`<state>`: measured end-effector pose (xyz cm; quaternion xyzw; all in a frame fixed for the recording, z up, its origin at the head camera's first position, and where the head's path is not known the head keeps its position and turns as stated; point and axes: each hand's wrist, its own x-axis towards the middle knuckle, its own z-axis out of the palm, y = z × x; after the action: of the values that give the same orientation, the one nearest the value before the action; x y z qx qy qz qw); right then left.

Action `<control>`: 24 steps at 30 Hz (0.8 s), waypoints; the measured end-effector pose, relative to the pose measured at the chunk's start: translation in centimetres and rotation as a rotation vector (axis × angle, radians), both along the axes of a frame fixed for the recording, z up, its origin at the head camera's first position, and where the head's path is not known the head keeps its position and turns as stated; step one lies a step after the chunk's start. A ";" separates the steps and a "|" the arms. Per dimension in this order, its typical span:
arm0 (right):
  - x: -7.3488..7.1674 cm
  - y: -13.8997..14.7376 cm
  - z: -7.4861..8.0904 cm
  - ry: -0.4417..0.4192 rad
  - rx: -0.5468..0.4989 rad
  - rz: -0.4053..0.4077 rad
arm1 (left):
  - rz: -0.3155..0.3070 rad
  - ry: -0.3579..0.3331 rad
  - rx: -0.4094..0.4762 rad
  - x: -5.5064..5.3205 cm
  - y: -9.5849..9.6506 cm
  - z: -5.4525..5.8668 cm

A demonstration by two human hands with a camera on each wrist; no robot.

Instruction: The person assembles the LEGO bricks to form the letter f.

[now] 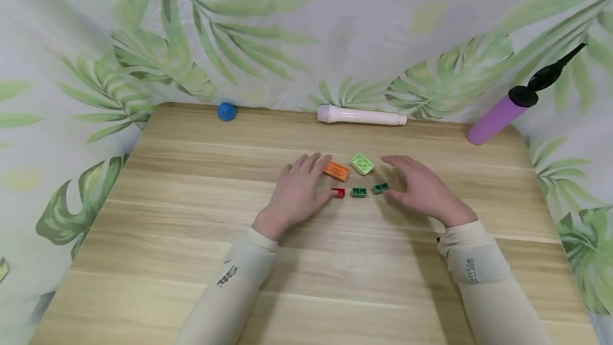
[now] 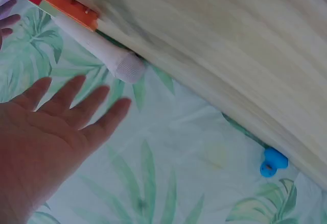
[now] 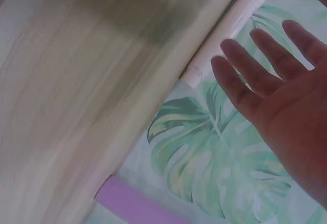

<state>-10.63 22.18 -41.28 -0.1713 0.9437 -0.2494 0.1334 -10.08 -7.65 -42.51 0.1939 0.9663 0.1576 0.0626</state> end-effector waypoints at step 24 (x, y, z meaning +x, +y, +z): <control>-0.1 -1.5 -2.2 0.017 0.038 0.068 | -0.164 0.028 -0.127 0.0 7.6 -1.4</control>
<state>-10.75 20.71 -43.51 -0.2028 0.9430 -0.2252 0.1371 -10.11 -0.08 -43.93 0.2702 0.9560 0.0874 0.0739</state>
